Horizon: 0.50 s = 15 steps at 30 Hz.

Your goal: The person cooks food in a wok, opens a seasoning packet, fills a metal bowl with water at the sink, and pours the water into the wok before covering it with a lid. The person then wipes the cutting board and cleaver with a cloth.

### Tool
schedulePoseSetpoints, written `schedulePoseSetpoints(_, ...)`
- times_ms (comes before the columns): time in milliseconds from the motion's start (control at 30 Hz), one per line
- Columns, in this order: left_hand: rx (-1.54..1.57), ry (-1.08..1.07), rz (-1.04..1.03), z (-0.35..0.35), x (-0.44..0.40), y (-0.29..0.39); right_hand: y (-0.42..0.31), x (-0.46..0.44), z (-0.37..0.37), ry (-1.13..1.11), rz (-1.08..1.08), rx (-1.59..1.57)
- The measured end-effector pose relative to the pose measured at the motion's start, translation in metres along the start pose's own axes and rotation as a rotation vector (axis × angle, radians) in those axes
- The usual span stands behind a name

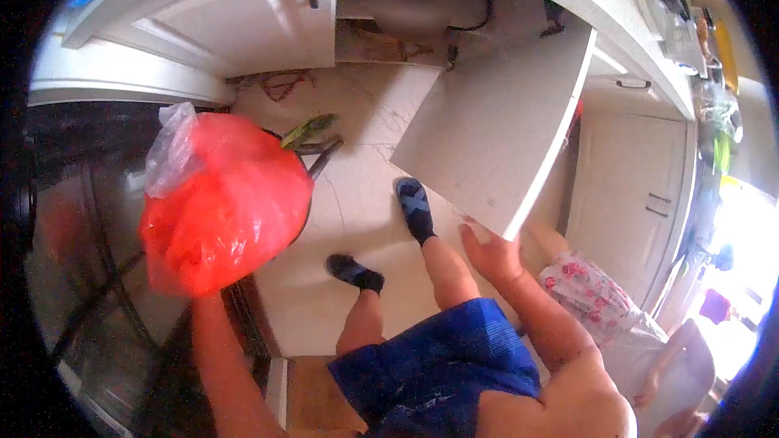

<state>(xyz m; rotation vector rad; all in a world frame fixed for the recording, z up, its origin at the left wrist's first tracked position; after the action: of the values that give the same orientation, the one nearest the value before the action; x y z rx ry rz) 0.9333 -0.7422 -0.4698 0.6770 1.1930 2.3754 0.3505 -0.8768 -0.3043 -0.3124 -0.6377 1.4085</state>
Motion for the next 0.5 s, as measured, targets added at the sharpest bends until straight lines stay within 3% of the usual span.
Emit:
schedulePoseSetpoints(67,0.000,0.005,-0.014,0.000,0.000,0.005,0.034,0.019,0.012,0.031,-0.126,-0.017)
schedulePoseSetpoints(167,0.009,0.016,-0.036,0.000,-0.002,0.014,0.016,0.024,0.051,0.141,-0.038,0.249)
schedulePoseSetpoints(267,0.023,0.035,-0.053,0.003,-0.002,0.025,0.057,0.038,0.030,-0.177,-0.118,0.595)
schedulePoseSetpoints(300,0.032,0.040,-0.068,0.003,0.001,0.033,0.110,0.060,0.013,-0.177,-0.317,0.282)
schedulePoseSetpoints(367,0.057,0.054,-0.101,0.007,0.005,0.046,0.127,0.081,-0.030,-0.292,-0.526,-0.401)
schedulePoseSetpoints(400,0.081,0.051,-0.122,0.004,0.010,0.056,0.098,0.078,-0.060,-0.407,-0.533,-0.769)
schedulePoseSetpoints(500,0.202,0.005,-0.139,0.001,0.038,0.082,0.043,-0.012,-0.105,-0.330,-0.475,-0.854)
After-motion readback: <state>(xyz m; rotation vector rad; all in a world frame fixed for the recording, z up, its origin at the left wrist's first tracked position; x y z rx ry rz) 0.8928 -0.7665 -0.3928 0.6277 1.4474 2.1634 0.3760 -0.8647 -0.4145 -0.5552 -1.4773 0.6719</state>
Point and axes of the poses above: each hand's wrist, its own x-axis away from the middle knuckle, its own z-axis out of the back of the hand, y = z × x, the point moved 10 cm from there along -x, towards the middle knuckle, and after that the axes turned 1 degree about -x, right-handed, at the moved point
